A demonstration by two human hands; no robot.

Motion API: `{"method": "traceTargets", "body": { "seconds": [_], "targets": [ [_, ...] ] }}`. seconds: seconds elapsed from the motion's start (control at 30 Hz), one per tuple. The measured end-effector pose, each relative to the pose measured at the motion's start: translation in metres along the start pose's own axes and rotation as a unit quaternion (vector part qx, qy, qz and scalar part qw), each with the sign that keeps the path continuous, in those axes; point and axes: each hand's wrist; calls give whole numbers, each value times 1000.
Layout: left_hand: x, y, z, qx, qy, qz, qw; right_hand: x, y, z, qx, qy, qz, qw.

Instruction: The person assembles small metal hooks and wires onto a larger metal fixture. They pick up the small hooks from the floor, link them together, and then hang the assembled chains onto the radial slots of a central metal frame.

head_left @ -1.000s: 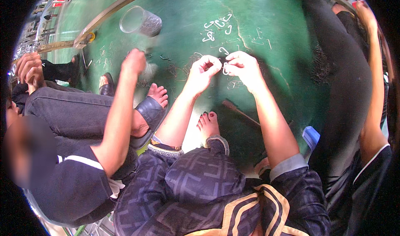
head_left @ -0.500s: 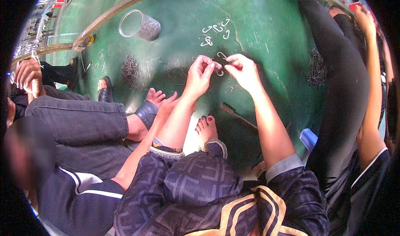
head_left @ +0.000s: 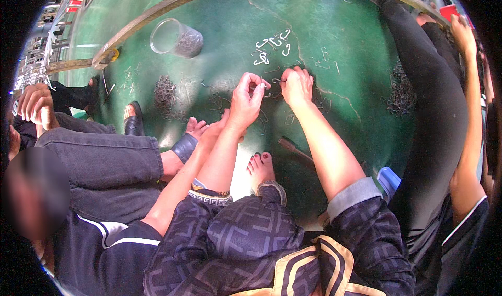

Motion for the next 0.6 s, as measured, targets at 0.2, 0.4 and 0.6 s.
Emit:
{"method": "traceTargets", "body": {
  "seconds": [0.2,0.4,0.6],
  "targets": [
    [0,-1,8,106,3,72,992,-1,-7,-38,250,-19,75,965],
    [4,10,14,181,-36,154,971,-9,-12,-75,391,-52,37,918],
    [13,29,15,236,-18,189,953,-10,-25,-108,362,-25,-57,930]
  ]
}}
Point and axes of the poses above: each hand's wrist, its own x-axis towards the middle knuckle, its own z-axis out of the palm, y = z × x, and after that the axes turned 9 degrees about x, right-handed
